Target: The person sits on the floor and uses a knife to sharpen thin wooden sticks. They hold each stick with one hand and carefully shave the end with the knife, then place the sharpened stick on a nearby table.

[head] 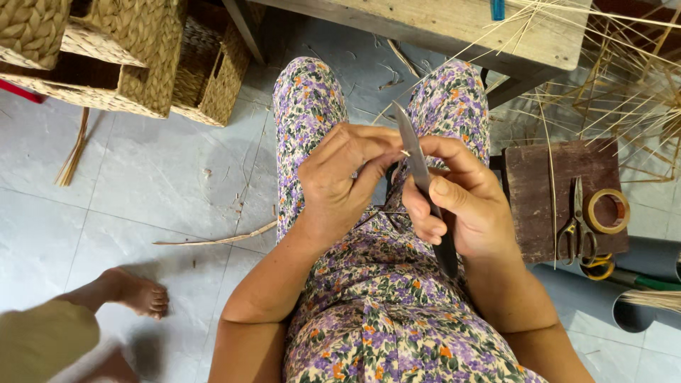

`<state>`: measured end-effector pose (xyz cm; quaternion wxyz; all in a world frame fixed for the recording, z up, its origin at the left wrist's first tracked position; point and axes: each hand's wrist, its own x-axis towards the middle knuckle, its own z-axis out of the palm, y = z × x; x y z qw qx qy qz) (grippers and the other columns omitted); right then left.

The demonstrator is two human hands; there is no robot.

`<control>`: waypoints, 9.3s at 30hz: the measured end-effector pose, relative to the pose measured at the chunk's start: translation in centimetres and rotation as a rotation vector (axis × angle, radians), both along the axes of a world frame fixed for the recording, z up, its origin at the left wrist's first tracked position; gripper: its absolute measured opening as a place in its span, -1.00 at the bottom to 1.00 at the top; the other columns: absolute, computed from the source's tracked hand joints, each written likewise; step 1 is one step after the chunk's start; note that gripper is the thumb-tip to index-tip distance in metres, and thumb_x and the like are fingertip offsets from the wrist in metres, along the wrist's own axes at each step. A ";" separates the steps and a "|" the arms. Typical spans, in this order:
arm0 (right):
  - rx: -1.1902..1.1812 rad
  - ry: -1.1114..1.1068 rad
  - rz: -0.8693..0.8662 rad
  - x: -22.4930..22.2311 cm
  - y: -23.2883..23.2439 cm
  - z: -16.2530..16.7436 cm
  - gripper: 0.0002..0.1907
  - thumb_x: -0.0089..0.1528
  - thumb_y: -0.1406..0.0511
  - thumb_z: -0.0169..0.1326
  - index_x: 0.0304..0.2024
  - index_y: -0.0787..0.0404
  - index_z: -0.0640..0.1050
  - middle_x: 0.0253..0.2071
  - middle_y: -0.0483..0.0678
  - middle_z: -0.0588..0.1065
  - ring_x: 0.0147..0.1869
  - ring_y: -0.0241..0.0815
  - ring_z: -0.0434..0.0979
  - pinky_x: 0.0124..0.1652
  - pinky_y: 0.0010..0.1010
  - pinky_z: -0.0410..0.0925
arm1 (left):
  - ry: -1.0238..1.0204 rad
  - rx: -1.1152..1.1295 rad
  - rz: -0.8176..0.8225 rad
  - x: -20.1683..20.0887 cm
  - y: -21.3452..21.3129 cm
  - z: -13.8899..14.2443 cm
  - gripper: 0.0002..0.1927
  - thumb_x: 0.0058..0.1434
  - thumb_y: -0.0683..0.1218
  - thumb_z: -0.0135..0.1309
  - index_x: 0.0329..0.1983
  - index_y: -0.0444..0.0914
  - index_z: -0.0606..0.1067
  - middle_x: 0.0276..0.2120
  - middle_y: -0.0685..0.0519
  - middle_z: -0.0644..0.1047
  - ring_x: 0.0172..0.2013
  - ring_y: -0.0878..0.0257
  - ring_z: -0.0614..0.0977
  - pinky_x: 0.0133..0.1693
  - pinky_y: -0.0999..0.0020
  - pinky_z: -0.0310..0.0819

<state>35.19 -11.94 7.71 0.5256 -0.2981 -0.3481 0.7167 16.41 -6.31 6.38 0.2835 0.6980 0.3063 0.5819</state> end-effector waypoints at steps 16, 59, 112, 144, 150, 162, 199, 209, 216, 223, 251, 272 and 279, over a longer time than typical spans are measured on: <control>0.273 -0.196 -0.022 -1.3 0.1 -1.3 -0.60 0.49 0.28 0.03 0.36 0.23 0.39 -0.29 0.07 0.49 -0.41 -0.37 0.31 -0.35 -0.53 0.28 | 0.035 -0.092 0.026 -1.4 -0.8 0.2 -0.77 0.25 -0.27 0.31 -0.08 -0.31 0.52 -0.09 -0.03 0.61 -0.11 0.16 0.68 -0.07 0.35 0.62; 0.364 -1.011 -0.411 -2.4 4.5 -8.6 -0.53 0.41 0.37 0.17 0.31 0.21 0.31 -0.23 -0.07 0.54 -0.26 -0.39 0.48 -0.28 -0.58 0.36 | -0.129 0.075 0.149 -9.9 -4.5 -5.4 -0.88 0.29 -0.12 0.22 -0.24 -0.29 0.62 -0.27 0.02 0.62 -0.27 0.22 0.65 -0.26 0.43 0.55; 0.109 -0.544 -0.287 0.1 4.9 -9.6 -0.54 0.35 0.44 0.13 0.30 0.22 0.38 -0.40 -0.06 0.49 -0.53 -0.35 0.45 -0.56 -0.53 0.34 | 0.432 -0.172 -0.101 -5.7 1.0 -5.0 -0.87 0.32 -0.15 0.15 -0.16 -0.32 0.51 0.06 -0.21 0.57 -0.13 -0.04 0.71 -0.20 0.25 0.61; 0.147 -0.527 -0.376 1.5 4.8 -9.9 -0.52 0.38 0.47 0.11 0.34 0.26 0.36 -0.38 -0.09 0.42 -0.42 -0.34 0.51 -0.51 -0.52 0.37 | 0.442 -0.344 -0.161 -0.4 2.1 -4.6 -0.73 0.36 -0.18 0.09 0.12 -0.25 0.54 -0.26 -0.04 0.65 -0.44 0.18 0.69 -0.38 0.30 0.56; 0.105 -0.482 -0.444 4.2 5.3 -10.0 -0.51 0.37 0.42 0.14 0.35 0.25 0.39 -0.39 -0.06 0.48 -0.49 -0.33 0.44 -0.50 -0.53 0.35 | 0.518 -0.142 -0.079 -1.8 2.1 -6.0 -0.82 0.40 -0.20 0.09 0.04 -0.26 0.58 -0.22 -0.06 0.64 -0.38 0.15 0.67 -0.32 0.33 0.57; 0.145 -0.462 -0.526 5.4 5.6 -10.1 -0.54 0.41 0.42 0.14 0.35 0.24 0.40 -0.33 -0.07 0.48 -0.39 -0.33 0.51 -0.48 -0.50 0.39 | 0.580 -0.534 -0.179 -7.3 1.7 -5.9 -0.67 0.33 -0.13 0.14 0.15 -0.23 0.55 -0.48 -0.03 0.60 -0.55 0.27 0.56 -0.44 0.36 0.47; 0.348 -0.853 -0.448 1.9 3.2 -8.4 -0.66 0.42 0.39 -0.07 0.24 0.18 0.49 -0.45 -0.23 0.40 -0.41 -0.47 0.37 -0.36 -0.60 0.30 | 0.305 -0.738 -0.190 0.4 1.3 -7.8 -0.74 0.42 -0.17 -0.04 0.09 -0.25 0.59 -0.50 0.08 0.63 -0.66 0.42 0.41 -0.57 0.46 0.34; 0.450 -1.013 -0.441 1.4 4.4 -8.9 -0.82 0.36 0.40 0.18 0.02 0.20 0.55 -0.21 -0.10 0.58 -0.15 -0.40 0.58 -0.15 -0.53 0.43 | 0.282 -0.482 -0.181 2.1 0.5 -9.0 -0.79 0.42 -0.19 0.04 0.05 -0.32 0.57 -0.39 -0.01 0.64 -0.41 0.32 0.68 -0.34 0.43 0.55; 0.186 -0.973 -0.466 2.2 4.2 -8.9 -0.59 0.32 0.42 0.19 0.22 0.15 0.46 -0.30 -0.17 0.55 -0.36 -0.47 0.41 -0.37 -0.62 0.26 | 0.199 -0.518 -0.196 2.7 0.9 -9.2 -0.78 0.41 -0.20 0.04 0.07 -0.30 0.58 -0.41 0.05 0.59 -0.40 0.40 0.61 -0.33 0.48 0.50; 0.282 -0.777 -0.513 2.7 4.2 -9.2 -0.64 0.45 0.46 0.11 0.30 0.20 0.45 -0.18 -0.14 0.49 -0.11 -0.44 0.53 -0.14 -0.62 0.40 | 0.133 -0.516 -0.152 3.4 1.1 -8.8 -0.79 0.44 -0.19 0.05 0.07 -0.29 0.59 -0.38 0.08 0.57 -0.39 0.40 0.58 -0.33 0.51 0.47; -0.030 -0.712 -0.407 6.8 4.9 -10.4 -0.80 0.36 0.29 0.16 -0.31 0.30 0.56 -0.27 -0.13 0.66 -0.53 -0.51 0.28 -0.53 -0.59 0.16 | -0.374 -1.157 -0.481 4.2 2.0 -13.6 -0.88 0.35 -0.13 0.15 -0.11 -0.26 0.53 -0.43 0.13 0.52 -0.62 0.46 0.35 -0.61 0.56 0.12; 0.014 -1.793 -1.009 30.5 -3.2 -25.0 -0.58 0.25 0.44 0.23 0.16 0.18 0.51 0.08 0.11 0.46 0.21 0.19 0.43 0.19 -0.06 0.35 | -0.292 -1.064 -0.303 5.4 3.2 -13.6 -0.87 0.39 -0.20 0.14 -0.04 -0.31 0.50 -0.30 0.03 0.58 -0.53 0.43 0.46 -0.57 0.60 0.19; -0.308 -1.997 -1.026 34.1 -12.5 -26.7 -0.62 0.15 0.52 0.17 0.02 0.25 0.49 0.04 0.24 0.43 0.12 0.30 0.39 0.07 0.02 0.30 | -0.282 -1.029 -0.241 4.9 2.9 -13.7 -0.87 0.36 -0.25 0.16 -0.06 -0.30 0.50 -0.36 0.07 0.56 -0.52 0.43 0.47 -0.55 0.57 0.23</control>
